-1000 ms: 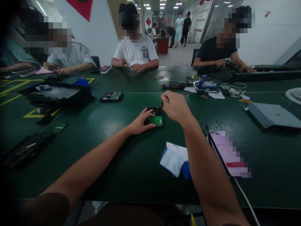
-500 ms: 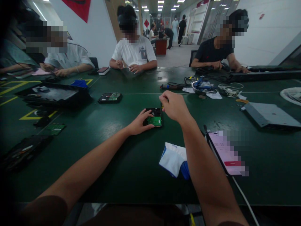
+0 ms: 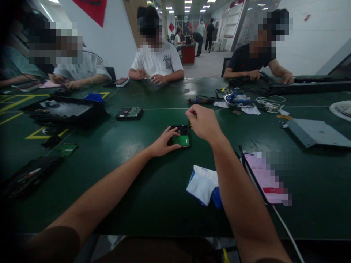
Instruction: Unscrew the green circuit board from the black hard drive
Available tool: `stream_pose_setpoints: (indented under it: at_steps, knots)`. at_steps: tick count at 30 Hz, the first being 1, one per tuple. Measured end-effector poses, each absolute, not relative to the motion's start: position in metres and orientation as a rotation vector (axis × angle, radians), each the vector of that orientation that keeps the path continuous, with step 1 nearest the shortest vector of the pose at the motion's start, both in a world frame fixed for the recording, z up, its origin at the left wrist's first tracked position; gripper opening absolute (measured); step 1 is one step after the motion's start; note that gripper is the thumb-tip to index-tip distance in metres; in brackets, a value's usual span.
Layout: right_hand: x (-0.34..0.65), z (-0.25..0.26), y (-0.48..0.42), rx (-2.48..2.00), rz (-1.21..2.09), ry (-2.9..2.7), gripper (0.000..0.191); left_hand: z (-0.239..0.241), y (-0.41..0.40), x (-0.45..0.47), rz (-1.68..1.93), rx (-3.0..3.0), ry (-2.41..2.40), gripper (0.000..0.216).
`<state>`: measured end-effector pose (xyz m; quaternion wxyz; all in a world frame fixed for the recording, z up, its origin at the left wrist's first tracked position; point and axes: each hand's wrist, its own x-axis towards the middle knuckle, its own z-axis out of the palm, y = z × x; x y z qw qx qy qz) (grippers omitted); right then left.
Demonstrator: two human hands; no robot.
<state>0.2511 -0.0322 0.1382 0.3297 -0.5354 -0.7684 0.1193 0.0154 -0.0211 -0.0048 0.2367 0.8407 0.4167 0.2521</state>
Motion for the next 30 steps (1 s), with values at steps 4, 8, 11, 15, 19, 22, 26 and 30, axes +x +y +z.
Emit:
stream_pose_setpoints:
  at_steps: [4,8,11,15,19,22,26,30]
  knots:
    - [0.2531,0.1362,-0.0313,-1.349,0.428,-2.018,0.029,-0.0048,-0.0216,0.0156,0.691,2.308,1.146,0.065]
    - [0.2524,0.1384,-0.0329,-1.370,0.254,-2.078,0.021,-0.0035,-0.0222,0.0155,0.693,2.309,1.138,0.064]
    - [0.2504,0.1409,-0.0357,-1.440,0.182,-2.042,0.016,-0.0024,-0.0226,0.0150,0.678,2.325,1.136,0.064]
    - [0.2501,0.1397,-0.0364,-1.390,0.374,-2.013,0.018,-0.0013,-0.0229,0.0152,0.672,2.336,1.144,0.065]
    - [0.2511,0.1365,-0.0338,-1.355,0.531,-1.998,0.029,-0.0010,-0.0229,0.0162,0.671,2.314,1.152,0.063]
    - [0.2509,0.1372,-0.0335,-1.371,0.432,-2.037,0.028,-0.0009,-0.0230,0.0164,0.675,2.301,1.153,0.063]
    - [0.2498,0.1398,-0.0341,-1.446,0.211,-2.026,0.015,0.0006,-0.0237,0.0162,0.672,2.294,1.153,0.063]
    - [0.2496,0.1385,-0.0329,-1.432,0.266,-2.009,0.018,0.0015,-0.0240,0.0167,0.666,2.303,1.146,0.063]
